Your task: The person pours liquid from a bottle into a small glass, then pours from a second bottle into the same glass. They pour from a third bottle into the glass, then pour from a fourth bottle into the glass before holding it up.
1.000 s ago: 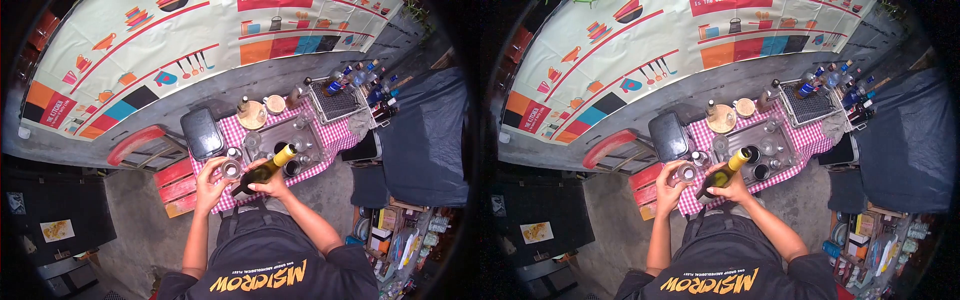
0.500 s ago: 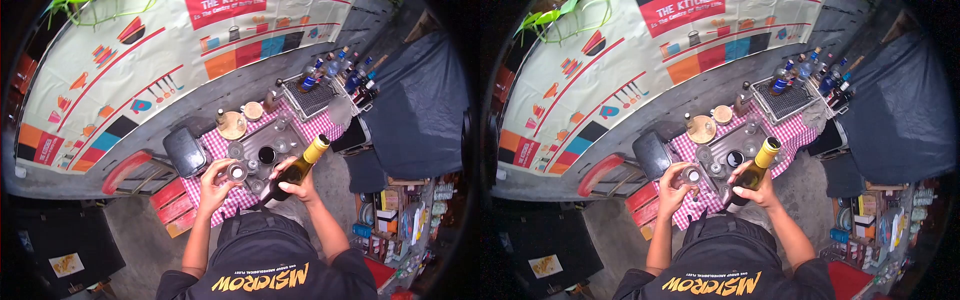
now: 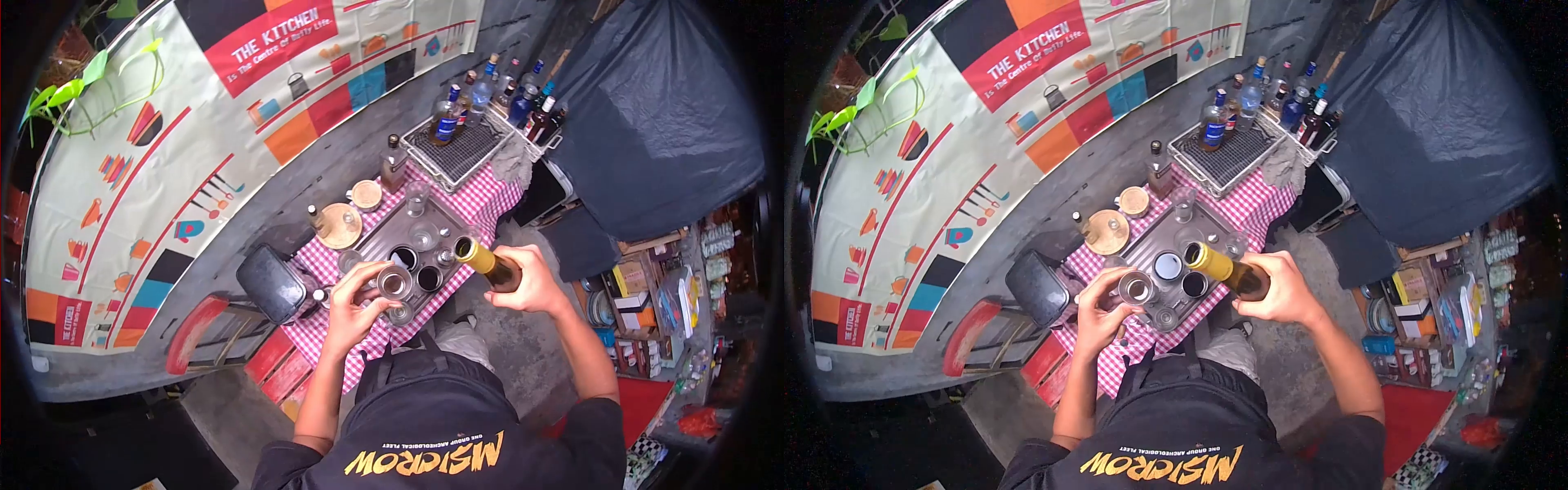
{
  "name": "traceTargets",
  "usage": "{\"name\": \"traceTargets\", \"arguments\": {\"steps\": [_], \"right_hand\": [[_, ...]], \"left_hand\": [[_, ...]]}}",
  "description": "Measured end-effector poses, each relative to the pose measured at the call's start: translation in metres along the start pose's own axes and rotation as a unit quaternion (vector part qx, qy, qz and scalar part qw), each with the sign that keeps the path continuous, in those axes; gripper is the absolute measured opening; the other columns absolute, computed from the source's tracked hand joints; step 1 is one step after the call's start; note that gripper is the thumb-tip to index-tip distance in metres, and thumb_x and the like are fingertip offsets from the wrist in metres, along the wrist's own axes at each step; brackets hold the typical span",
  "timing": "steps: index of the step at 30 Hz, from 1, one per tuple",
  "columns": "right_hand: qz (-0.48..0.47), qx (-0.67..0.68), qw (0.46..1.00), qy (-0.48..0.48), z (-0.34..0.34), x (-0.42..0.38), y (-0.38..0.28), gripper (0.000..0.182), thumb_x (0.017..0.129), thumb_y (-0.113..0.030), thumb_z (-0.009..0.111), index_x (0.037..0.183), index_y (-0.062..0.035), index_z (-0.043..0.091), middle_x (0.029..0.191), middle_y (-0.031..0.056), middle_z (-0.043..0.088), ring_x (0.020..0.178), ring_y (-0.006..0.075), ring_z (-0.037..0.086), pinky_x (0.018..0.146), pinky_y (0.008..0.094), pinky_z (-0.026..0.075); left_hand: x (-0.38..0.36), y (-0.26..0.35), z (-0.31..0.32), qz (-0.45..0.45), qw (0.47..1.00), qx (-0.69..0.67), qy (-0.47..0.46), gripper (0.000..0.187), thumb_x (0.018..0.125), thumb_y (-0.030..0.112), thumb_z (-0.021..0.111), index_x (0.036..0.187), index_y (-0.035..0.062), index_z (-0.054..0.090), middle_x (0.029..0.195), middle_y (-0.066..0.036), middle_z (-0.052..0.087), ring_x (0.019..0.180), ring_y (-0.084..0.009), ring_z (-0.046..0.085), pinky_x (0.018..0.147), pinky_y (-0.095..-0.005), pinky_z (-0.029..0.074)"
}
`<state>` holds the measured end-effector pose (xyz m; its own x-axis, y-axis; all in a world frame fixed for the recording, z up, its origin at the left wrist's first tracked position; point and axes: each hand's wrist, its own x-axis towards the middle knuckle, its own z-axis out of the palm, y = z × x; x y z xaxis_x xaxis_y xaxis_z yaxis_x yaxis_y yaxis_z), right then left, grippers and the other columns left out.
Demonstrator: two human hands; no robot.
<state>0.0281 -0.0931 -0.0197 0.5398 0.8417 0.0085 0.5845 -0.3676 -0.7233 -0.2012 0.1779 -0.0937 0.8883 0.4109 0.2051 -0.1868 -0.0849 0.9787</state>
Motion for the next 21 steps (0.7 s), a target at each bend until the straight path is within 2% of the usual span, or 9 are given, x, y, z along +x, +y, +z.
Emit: {"name": "traceTargets", "arguments": {"steps": [2,6,9,11,14,17,21], "right_hand": [[-0.023,-0.038,0.999,-0.007,-0.007,-0.004,0.004,0.051,0.065,-0.031,0.092,0.105,-0.0035,0.076,0.09,0.0129,0.076,0.087,0.0341,0.075,0.088,0.0403,0.056],[-0.004,-0.085,0.994,-0.067,-0.026,-0.006,-0.006,0.049,0.064,-0.034,0.088,0.101,-0.0044,0.075,0.088,0.015,0.076,0.087,0.0401,0.075,0.082,0.0477,0.058],[-0.001,-0.148,0.984,-0.097,-0.037,-0.006,-0.017,0.048,0.064,-0.036,0.085,0.097,-0.0044,0.073,0.086,0.0155,0.076,0.086,0.0412,0.075,0.078,0.0517,0.059],[0.008,-0.167,0.98,-0.108,-0.042,-0.006,-0.022,0.047,0.064,-0.037,0.085,0.096,-0.0045,0.072,0.086,0.0154,0.077,0.087,0.0411,0.076,0.079,0.0517,0.059],[0.018,-0.185,0.975,-0.121,-0.049,-0.007,-0.025,0.047,0.063,-0.037,0.085,0.095,-0.0046,0.072,0.087,0.015,0.077,0.087,0.041,0.076,0.079,0.0518,0.059],[0.018,-0.197,0.973,-0.121,-0.055,-0.008,-0.025,0.046,0.063,-0.036,0.084,0.094,-0.0047,0.072,0.087,0.0147,0.077,0.087,0.0408,0.076,0.078,0.052,0.059],[0.007,-0.209,0.971,-0.112,-0.06,-0.011,-0.022,0.048,0.061,-0.036,0.086,0.093,-0.0039,0.071,0.084,0.015,0.075,0.084,0.0401,0.076,0.076,0.0495,0.059]], "left_hand": [[0.006,0.008,0.009,-0.012,1.0,0.007,-0.001,0.056,0.086,-0.001,0.087,0.14,-0.006,0.071,0.137,-0.017,0.071,0.127,-0.0266,0.071,0.112,-0.0404,0.056],[0.016,0.006,0.022,0.016,1.0,0.001,-0.025,0.058,0.085,0.004,0.091,0.14,-0.0038,0.072,0.135,-0.017,0.072,0.126,-0.0273,0.071,0.11,-0.0408,0.057],[0.021,0.014,0.031,0.011,0.999,0.007,-0.033,0.063,0.082,0.01,0.096,0.139,-0.0016,0.073,0.135,-0.016,0.072,0.127,-0.028,0.071,0.109,-0.0407,0.059],[0.022,0.016,0.037,0.001,0.999,-0.015,-0.029,0.065,0.08,0.013,0.098,0.138,-0.002,0.074,0.134,-0.016,0.073,0.126,-0.0274,0.071,0.108,-0.0402,0.059],[0.025,0.015,0.042,0.036,0.999,-0.001,-0.034,0.064,0.079,0.011,0.098,0.138,-0.0026,0.074,0.132,-0.016,0.074,0.124,-0.0271,0.072,0.107,-0.0403,0.059],[0.028,0.011,0.04,0.07,0.994,0.047,-0.063,0.061,0.083,0.007,0.094,0.14,-0.0017,0.072,0.138,-0.017,0.073,0.131,-0.0289,0.07,0.108,-0.0427,0.064],[0.032,0.012,0.042,0.077,0.994,0.05,-0.066,0.061,0.083,0.01,0.095,0.139,-0.0018,0.073,0.137,-0.017,0.074,0.13,-0.0294,0.07,0.108,-0.0427,0.063]]}}
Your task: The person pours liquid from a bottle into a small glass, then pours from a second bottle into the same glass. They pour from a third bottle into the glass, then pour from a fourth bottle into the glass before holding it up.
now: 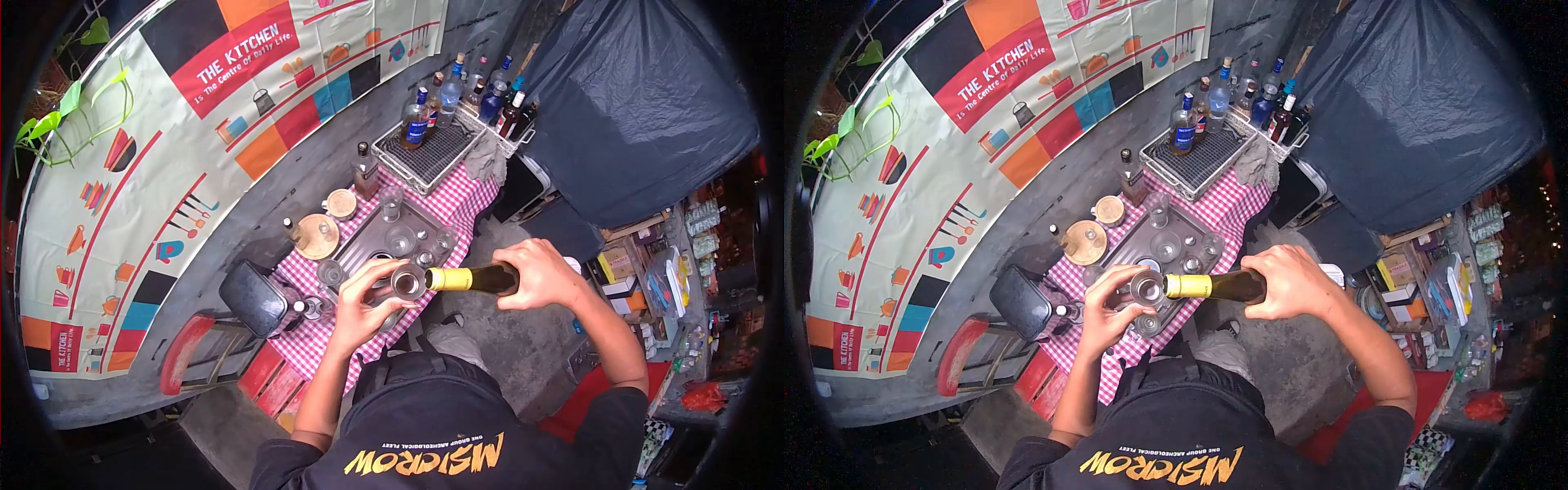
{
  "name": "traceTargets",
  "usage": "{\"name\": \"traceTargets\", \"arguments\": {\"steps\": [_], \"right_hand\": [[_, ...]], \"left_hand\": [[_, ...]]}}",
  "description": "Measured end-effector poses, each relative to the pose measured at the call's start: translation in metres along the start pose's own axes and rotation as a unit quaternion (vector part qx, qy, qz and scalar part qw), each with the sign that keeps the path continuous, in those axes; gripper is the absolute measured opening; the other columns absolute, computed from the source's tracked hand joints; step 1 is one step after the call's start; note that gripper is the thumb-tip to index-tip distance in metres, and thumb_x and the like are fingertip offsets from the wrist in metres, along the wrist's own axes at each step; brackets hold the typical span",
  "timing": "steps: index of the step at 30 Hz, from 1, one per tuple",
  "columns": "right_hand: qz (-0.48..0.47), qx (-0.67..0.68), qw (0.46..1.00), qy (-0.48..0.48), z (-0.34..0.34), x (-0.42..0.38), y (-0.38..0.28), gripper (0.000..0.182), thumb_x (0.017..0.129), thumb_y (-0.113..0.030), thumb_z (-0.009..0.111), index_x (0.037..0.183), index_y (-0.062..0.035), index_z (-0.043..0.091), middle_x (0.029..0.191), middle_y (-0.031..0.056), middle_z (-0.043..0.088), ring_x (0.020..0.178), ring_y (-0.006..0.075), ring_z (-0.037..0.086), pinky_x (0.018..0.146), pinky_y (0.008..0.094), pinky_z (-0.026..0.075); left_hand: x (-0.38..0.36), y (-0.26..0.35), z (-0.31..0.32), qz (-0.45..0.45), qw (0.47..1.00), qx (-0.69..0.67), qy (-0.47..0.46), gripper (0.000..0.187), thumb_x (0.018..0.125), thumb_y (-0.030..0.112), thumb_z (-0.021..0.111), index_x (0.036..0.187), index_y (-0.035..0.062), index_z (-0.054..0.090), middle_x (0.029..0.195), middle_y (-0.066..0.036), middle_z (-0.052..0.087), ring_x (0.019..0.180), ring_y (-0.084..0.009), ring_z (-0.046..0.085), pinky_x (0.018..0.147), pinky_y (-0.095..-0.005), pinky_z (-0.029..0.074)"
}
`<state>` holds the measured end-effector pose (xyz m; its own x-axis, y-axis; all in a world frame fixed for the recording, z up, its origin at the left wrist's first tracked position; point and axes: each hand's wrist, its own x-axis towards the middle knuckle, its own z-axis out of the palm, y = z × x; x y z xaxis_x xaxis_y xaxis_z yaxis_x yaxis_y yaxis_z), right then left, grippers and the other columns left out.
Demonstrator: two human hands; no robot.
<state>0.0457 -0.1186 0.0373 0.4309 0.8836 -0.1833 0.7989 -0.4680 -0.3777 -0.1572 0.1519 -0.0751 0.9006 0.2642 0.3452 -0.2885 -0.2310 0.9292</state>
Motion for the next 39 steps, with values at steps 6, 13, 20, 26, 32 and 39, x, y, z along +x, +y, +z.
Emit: {"name": "traceTargets", "arguments": {"steps": [6,13,20,26,32,39], "right_hand": [[0.019,-0.017,1.0,-0.006,-0.008,-0.003,-0.001,0.048,0.061,-0.037,0.086,0.093,-0.0039,0.071,0.084,0.015,0.075,0.085,0.0406,0.075,0.078,0.0503,0.059],[0.031,-0.034,0.999,-0.02,-0.016,-0.004,-0.002,0.046,0.062,-0.036,0.084,0.094,-0.0041,0.073,0.086,0.0157,0.076,0.088,0.0406,0.076,0.08,0.0507,0.06],[0.059,-0.062,0.995,-0.061,-0.03,-0.003,-0.009,0.045,0.065,-0.036,0.082,0.098,-0.0047,0.076,0.091,0.0167,0.079,0.095,0.0396,0.078,0.085,0.0518,0.061],[0.062,-0.076,0.994,-0.059,-0.034,-0.004,-0.009,0.046,0.066,-0.036,0.082,0.098,-0.0046,0.075,0.089,0.0173,0.078,0.094,0.0398,0.077,0.084,0.0518,0.061],[0.057,-0.093,0.993,-0.052,-0.033,-0.005,-0.004,0.05,0.063,-0.04,0.083,0.099,-0.005,0.075,0.087,0.0151,0.077,0.089,0.04,0.077,0.083,0.0509,0.06],[0.068,-0.094,0.991,-0.062,-0.037,-0.005,-0.003,0.052,0.063,-0.04,0.083,0.102,-0.0055,0.075,0.09,0.0145,0.078,0.092,0.0402,0.077,0.084,0.0513,0.059]], "left_hand": [[0.004,-0.002,0.007,-0.024,0.999,-0.044,-0.014,0.062,0.082,0.006,0.094,0.14,-0.001,0.072,0.138,-0.017,0.072,0.129,-0.0293,0.071,0.105,-0.0434,0.066],[0.012,0.005,0.013,-0.006,0.999,-0.034,-0.03,0.056,0.088,0.006,0.09,0.141,0.0002,0.072,0.138,-0.016,0.071,0.127,-0.0271,0.072,0.108,-0.0421,0.065],[0.014,0.004,0.018,-0.019,0.998,-0.045,-0.03,0.057,0.088,0.002,0.089,0.142,0.0002,0.072,0.139,-0.016,0.071,0.129,-0.027,0.071,0.108,-0.0425,0.066],[0.016,0.005,0.019,-0.021,0.998,-0.044,-0.028,0.056,0.088,0.001,0.089,0.142,0.0,0.072,0.139,-0.016,0.071,0.13,-0.0264,0.071,0.109,-0.0423,0.066],[0.016,0.001,0.023,-0.028,0.998,-0.053,-0.024,0.055,0.087,0.0,0.089,0.14,-0.0006,0.072,0.138,-0.015,0.072,0.129,-0.0257,0.072,0.109,-0.0415,0.066],[0.019,0.002,0.023,-0.024,0.998,-0.042,-0.027,0.054,0.087,-0.004,0.087,0.139,-0.0015,0.072,0.137,-0.016,0.072,0.128,-0.0255,0.072,0.11,-0.0404,0.065]]}}
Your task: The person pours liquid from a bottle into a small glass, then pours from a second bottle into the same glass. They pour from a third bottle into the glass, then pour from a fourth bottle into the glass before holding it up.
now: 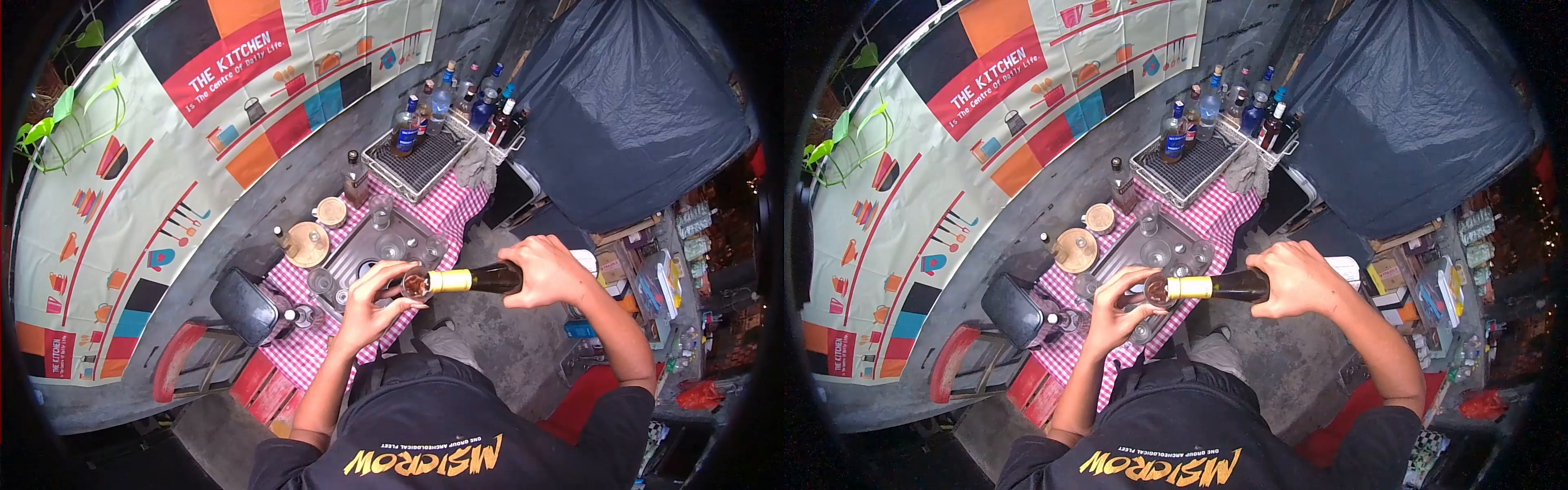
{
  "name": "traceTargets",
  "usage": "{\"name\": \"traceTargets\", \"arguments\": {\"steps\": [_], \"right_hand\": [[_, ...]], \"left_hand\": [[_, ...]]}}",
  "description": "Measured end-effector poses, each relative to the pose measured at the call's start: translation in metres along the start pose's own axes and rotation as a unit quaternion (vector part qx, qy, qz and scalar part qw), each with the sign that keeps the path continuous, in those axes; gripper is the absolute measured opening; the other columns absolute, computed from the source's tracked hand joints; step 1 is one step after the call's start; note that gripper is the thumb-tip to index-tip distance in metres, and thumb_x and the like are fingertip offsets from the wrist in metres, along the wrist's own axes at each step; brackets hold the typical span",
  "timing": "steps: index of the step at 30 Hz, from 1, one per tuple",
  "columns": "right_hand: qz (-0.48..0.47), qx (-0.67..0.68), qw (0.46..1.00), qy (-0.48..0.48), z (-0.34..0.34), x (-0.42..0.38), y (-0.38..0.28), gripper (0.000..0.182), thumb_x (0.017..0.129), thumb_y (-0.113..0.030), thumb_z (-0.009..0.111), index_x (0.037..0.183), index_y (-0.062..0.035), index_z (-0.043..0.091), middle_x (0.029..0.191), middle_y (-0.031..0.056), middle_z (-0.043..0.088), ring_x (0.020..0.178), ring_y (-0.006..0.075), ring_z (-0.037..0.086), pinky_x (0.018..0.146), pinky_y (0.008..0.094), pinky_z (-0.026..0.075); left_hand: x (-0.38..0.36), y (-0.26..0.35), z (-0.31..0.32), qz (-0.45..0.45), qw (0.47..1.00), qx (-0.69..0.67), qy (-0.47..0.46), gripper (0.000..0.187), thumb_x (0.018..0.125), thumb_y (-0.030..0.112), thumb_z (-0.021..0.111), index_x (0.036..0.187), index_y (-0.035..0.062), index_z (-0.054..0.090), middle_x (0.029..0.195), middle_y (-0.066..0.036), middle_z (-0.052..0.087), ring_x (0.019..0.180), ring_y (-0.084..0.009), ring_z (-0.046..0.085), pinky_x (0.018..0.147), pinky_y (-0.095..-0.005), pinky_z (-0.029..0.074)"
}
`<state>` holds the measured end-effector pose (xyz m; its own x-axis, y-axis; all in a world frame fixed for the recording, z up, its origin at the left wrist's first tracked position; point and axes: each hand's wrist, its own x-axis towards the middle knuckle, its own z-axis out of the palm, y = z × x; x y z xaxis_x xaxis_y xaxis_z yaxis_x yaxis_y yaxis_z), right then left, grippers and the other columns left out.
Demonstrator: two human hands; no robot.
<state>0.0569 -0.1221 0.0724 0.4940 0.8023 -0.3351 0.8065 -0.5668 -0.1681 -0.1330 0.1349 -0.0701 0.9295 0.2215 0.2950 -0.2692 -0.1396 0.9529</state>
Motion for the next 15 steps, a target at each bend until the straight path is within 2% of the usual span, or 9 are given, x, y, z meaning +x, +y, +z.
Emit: {"name": "traceTargets", "arguments": {"steps": [5,15], "right_hand": [[-0.008,0.012,1.0,0.011,-0.0012,0.0007,0.0002,0.048,0.065,-0.037,0.082,0.099,-0.0043,0.075,0.089,0.0167,0.078,0.093,0.04,0.077,0.083,0.0516,0.06],[-0.002,0.021,1.0,0.005,-0.0039,0.0006,0.0,0.045,0.065,-0.037,0.081,0.096,-0.0047,0.074,0.089,0.0171,0.078,0.094,0.0395,0.078,0.082,0.0521,0.061]], "left_hand": [[0.0018,0.0034,0.0036,-0.019,0.998,-0.054,0.012,0.054,0.087,-0.004,0.087,0.139,-0.0023,0.072,0.135,-0.015,0.072,0.127,-0.0252,0.072,0.109,-0.0398,0.065],[0.0047,-0.0005,0.0032,-0.014,0.999,-0.044,0.002,0.054,0.088,-0.004,0.086,0.14,-0.0025,0.071,0.135,-0.016,0.071,0.125,-0.0254,0.073,0.109,-0.0405,0.065]]}}
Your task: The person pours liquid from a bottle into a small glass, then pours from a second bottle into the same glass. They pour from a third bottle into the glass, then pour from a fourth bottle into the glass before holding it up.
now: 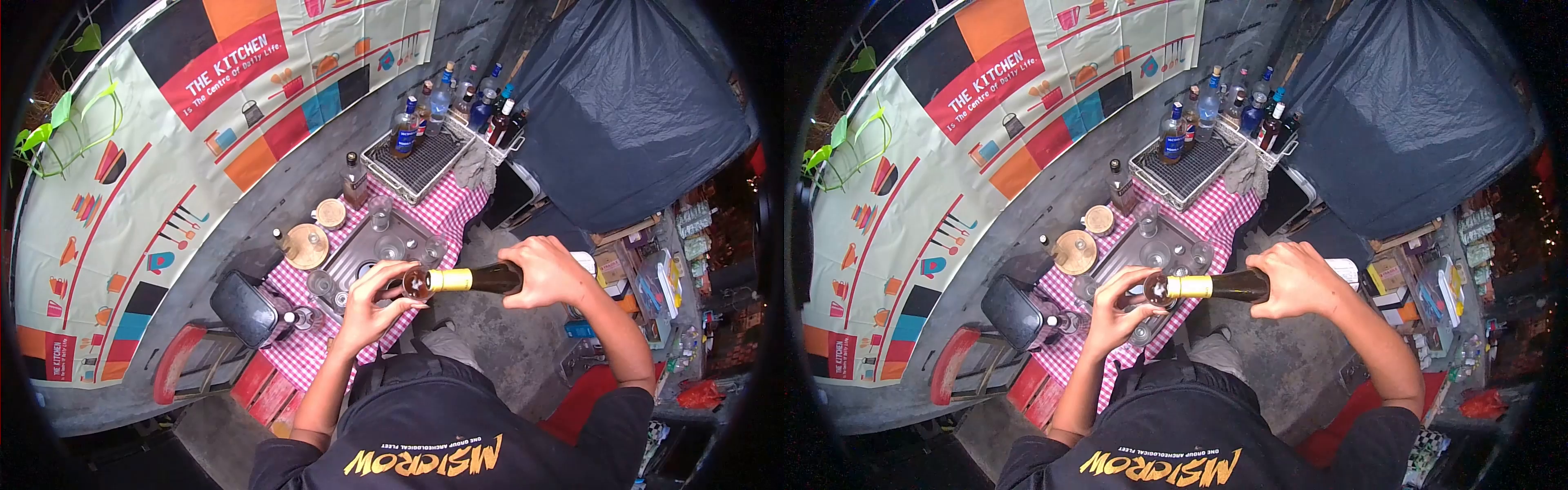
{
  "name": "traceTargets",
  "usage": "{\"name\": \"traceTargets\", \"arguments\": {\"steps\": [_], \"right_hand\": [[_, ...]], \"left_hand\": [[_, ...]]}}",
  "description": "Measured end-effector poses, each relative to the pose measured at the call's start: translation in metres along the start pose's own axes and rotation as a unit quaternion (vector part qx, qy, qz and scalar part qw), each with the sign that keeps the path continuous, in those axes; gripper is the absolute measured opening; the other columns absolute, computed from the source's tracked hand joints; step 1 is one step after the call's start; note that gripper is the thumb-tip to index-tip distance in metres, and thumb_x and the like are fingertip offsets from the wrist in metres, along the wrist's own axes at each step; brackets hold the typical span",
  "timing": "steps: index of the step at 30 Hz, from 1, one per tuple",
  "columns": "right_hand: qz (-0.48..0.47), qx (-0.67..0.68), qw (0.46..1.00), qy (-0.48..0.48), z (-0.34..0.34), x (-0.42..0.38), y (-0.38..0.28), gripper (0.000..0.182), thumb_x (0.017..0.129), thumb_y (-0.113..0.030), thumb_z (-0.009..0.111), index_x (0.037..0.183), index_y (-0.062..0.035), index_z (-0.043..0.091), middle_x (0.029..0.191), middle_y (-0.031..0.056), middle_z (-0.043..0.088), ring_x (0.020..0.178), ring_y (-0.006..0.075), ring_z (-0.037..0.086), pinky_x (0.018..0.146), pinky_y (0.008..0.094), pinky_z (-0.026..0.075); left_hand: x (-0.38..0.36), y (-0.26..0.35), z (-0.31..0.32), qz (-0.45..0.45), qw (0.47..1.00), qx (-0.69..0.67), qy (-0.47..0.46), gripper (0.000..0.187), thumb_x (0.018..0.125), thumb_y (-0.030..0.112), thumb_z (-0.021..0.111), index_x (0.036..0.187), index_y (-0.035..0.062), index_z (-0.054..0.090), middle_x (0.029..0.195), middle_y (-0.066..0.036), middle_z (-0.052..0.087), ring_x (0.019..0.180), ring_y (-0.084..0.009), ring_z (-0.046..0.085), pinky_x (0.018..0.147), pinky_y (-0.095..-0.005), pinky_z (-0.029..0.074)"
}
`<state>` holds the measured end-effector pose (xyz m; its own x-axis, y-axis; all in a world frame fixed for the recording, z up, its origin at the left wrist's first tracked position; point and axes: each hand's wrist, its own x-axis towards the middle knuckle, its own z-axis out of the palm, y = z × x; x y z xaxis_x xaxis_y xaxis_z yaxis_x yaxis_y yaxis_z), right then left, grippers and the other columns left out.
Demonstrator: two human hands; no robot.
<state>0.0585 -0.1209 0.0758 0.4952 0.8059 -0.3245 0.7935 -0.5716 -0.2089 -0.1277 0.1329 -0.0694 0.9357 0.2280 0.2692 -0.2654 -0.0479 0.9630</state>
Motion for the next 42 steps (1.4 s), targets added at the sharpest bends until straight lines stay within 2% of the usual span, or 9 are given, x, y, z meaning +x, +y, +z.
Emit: {"name": "traceTargets", "arguments": {"steps": [9,17,20,26,32,35,38,41,42], "right_hand": [[-0.003,0.005,1.0,0.011,0.002,0.001,0.003,0.046,0.062,-0.036,0.082,0.094,-0.0047,0.073,0.086,0.0151,0.077,0.089,0.0401,0.077,0.08,0.0509,0.06],[-0.001,0.0,1.0,-0.003,-0.001,0.001,0.002,0.045,0.065,-0.037,0.08,0.096,-0.0048,0.074,0.087,0.0164,0.077,0.092,0.0385,0.078,0.081,0.0506,0.061],[0.001,0.001,1.0,-0.004,-0.002,0.0,0.001,0.045,0.065,-0.037,0.08,0.096,-0.0051,0.074,0.087,0.0161,0.078,0.093,0.0384,0.078,0.081,0.0507,0.06],[-0.004,0.024,1.0,0.015,0.007,-0.001,0.006,0.046,0.064,-0.038,0.081,0.096,-0.0066,0.074,0.09,0.0144,0.078,0.093,0.0386,0.077,0.082,0.0522,0.06],[-0.046,0.072,0.995,0.046,0.026,0.001,0.011,0.046,0.064,-0.036,0.083,0.096,-0.0054,0.073,0.09,0.0141,0.078,0.09,0.0393,0.077,0.08,0.0516,0.059],[-0.065,0.109,0.99,0.061,0.032,0.003,0.007,0.045,0.065,-0.035,0.084,0.096,-0.0055,0.073,0.089,0.0139,0.077,0.088,0.0398,0.076,0.079,0.0506,0.059],[-0.072,0.154,0.982,0.084,0.049,0.008,0.009,0.046,0.064,-0.035,0.085,0.098,-0.006,0.074,0.088,0.0141,0.077,0.088,0.0402,0.076,0.082,0.0504,0.06],[-0.094,0.197,0.971,0.093,0.066,0.016,0.009,0.047,0.064,-0.034,0.086,0.1,-0.0062,0.075,0.088,0.0141,0.077,0.087,0.0402,0.076,0.082,0.0499,0.06],[-0.101,0.197,0.97,0.098,0.07,0.018,0.009,0.047,0.064,-0.034,0.086,0.1,-0.0062,0.075,0.089,0.014,0.077,0.087,0.0399,0.076,0.082,0.0495,0.061]], "left_hand": [[0.002,0.0,-0.001,0.001,1.0,0.001,-0.006,0.053,0.09,-0.004,0.083,0.142,-0.0026,0.07,0.137,-0.016,0.07,0.127,-0.026,0.072,0.11,-0.041,0.064],[0.002,-0.003,-0.002,0.01,1.0,0.019,-0.012,0.054,0.09,-0.003,0.084,0.142,-0.0023,0.07,0.136,-0.016,0.07,0.127,-0.0264,0.072,0.111,-0.0417,0.064],[0.002,-0.003,-0.003,-0.005,1.0,0.0,-0.021,0.057,0.088,-0.002,0.087,0.142,-0.0034,0.07,0.142,-0.016,0.066,0.133,-0.028,0.068,0.11,-0.0455,0.066],[0.002,0.007,0.0,0.002,1.0,-0.012,-0.011,0.054,0.09,-0.003,0.085,0.143,-0.0017,0.07,0.14,-0.015,0.068,0.129,-0.0259,0.071,0.112,-0.0418,0.065],[-0.002,0.007,-0.004,0.015,0.999,0.033,-0.005,0.056,0.09,0.005,0.088,0.143,-0.002,0.07,0.14,-0.017,0.068,0.129,-0.0276,0.071,0.11,-0.044,0.065],[-0.005,0.007,-0.004,0.014,1.0,0.01,0.015,0.056,0.09,0.009,0.089,0.142,-0.0019,0.07,0.14,-0.018,0.069,0.128,-0.0286,0.071,0.109,-0.0443,0.065],[-0.01,0.007,-0.006,0.012,1.0,-0.001,0.028,0.063,0.084,-0.002,0.09,0.143,-0.0029,0.07,0.141,-0.017,0.068,0.13,-0.0275,0.069,0.105,-0.0418,0.068],[-0.014,0.016,-0.008,0.0,0.999,-0.016,0.045,0.063,0.083,-0.002,0.091,0.143,-0.0032,0.07,0.141,-0.018,0.068,0.13,-0.0273,0.069,0.106,-0.0408,0.066],[-0.016,0.012,-0.012,0.028,0.998,0.026,0.042,0.063,0.082,-0.002,0.092,0.142,-0.0041,0.07,0.141,-0.018,0.068,0.13,-0.0274,0.069,0.108,-0.0405,0.064]]}}
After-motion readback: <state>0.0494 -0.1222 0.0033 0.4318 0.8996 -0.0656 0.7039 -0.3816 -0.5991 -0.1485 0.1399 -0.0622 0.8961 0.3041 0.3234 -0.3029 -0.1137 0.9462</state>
